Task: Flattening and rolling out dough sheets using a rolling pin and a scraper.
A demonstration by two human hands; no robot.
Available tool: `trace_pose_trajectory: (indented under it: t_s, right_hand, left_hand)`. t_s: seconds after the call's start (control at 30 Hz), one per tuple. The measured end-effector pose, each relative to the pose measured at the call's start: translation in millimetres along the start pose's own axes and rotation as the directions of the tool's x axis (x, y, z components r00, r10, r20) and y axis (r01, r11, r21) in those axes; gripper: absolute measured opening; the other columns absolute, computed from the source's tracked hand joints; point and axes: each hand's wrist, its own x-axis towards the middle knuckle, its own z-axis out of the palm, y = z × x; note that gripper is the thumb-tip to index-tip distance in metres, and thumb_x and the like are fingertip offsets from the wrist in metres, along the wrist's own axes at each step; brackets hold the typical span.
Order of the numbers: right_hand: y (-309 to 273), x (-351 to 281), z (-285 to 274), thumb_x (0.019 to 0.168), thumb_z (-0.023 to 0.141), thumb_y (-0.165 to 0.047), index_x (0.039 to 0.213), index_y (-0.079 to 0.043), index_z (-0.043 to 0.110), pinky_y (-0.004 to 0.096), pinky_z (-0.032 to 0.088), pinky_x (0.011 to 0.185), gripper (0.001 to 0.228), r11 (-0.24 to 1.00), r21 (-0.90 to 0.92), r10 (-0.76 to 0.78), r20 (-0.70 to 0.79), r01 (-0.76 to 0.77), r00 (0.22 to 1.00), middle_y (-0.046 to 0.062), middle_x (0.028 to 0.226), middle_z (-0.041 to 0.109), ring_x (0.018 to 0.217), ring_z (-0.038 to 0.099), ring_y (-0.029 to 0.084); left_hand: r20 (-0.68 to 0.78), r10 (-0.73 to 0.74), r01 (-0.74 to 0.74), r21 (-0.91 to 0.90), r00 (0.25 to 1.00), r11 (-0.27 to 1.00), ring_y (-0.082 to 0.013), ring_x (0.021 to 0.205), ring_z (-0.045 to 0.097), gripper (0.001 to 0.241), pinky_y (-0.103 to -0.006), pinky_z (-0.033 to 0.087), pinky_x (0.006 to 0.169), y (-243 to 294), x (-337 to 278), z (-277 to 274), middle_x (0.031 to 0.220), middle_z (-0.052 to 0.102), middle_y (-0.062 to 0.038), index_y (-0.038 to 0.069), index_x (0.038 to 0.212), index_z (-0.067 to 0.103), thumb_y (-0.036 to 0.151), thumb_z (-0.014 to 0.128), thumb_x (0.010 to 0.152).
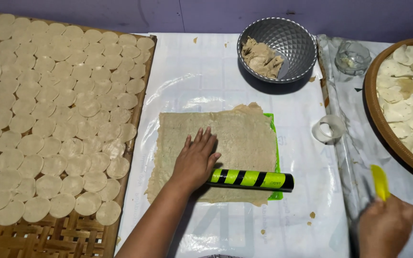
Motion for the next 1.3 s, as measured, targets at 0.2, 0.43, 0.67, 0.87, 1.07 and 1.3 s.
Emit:
trace_pose_trajectory:
  t_s: [0.2,0.43,0.67,0.87,1.07,1.3]
  right_hand:
    - [-195,66,-55,0.095,0.069,-0.009,0.107,-0.011,0.071,0.047,0.041,0.095,0.012,0.852,0.334,-0.41,-0.056,0.404,0.91,0.007,0.109,0.066,0.109,0.062,0.029]
    - [-319,131,-36,0.089,0.073,-0.02,0.098,-0.017,0.074,0.045,0.034,0.092,0.009,0.742,0.291,-0.63,-0.002,0.604,0.776,0.0,0.099,0.067,0.101,0.062,0.022]
    - [-369,142,-15,0.092,0.069,-0.029,0.098,-0.02,0.078,0.042,0.033,0.092,0.014,0.656,0.258,-0.753,0.162,0.709,0.638,-0.001,0.093,0.066,0.097,0.06,0.019]
    - [-352,150,-15,0.093,0.069,-0.028,0.096,-0.021,0.078,0.042,0.034,0.091,0.013,0.657,0.251,-0.753,0.172,0.711,0.635,-0.001,0.091,0.066,0.095,0.061,0.018]
    - [-303,171,-17,0.091,0.067,-0.024,0.09,-0.023,0.077,0.043,0.035,0.087,0.01,0.669,0.12,-0.743,0.145,0.734,0.654,-0.002,0.087,0.063,0.094,0.063,0.018]
    - [-269,180,-16,0.092,0.062,-0.018,0.089,-0.026,0.077,0.045,0.037,0.089,0.017,0.696,0.017,-0.717,0.078,0.718,0.693,-0.003,0.087,0.062,0.093,0.064,0.018]
  left_hand:
    - [0.092,-0.004,-0.011,0.164,0.996,0.986,-0.0223,0.158,0.002,0.074,-0.049,-0.001,0.126,-24,75,8,0.172,0.008,-0.006,0.013,0.164,0.012,0.055,0.026,0.105]
    - [0.223,-0.134,0.086,0.21,0.966,0.974,-0.016,0.157,0.0,0.074,-0.0497,-0.005,0.125,-23,81,10,0.172,0.003,0.003,0.021,0.164,0.007,0.06,0.022,0.102]
    - [0.235,-0.142,0.107,0.156,0.962,0.982,-0.0139,0.157,0.002,0.07,-0.0511,-0.008,0.125,-21,80,2,0.172,0.005,0.004,0.023,0.163,0.009,0.056,0.02,0.103]
    - [0.155,-0.155,0.141,0.094,0.976,0.986,-0.0174,0.153,0.019,0.063,-0.0575,-0.012,0.122,-9,86,-14,0.165,0.026,-0.001,0.018,0.155,0.034,0.053,0.026,0.103]
    - [0.001,-0.173,0.173,0.025,0.985,0.985,-0.0234,0.141,0.047,0.041,-0.0584,0.009,0.127,8,120,-14,0.144,0.059,-0.01,0.01,0.13,0.067,0.035,0.047,0.104]
    - [-0.397,0.282,-0.318,-0.027,0.873,0.948,-0.0341,0.121,0.058,0.036,-0.041,0.048,0.099,8,195,81,0.133,0.065,-0.018,0.001,0.123,0.071,0.007,0.058,0.09]
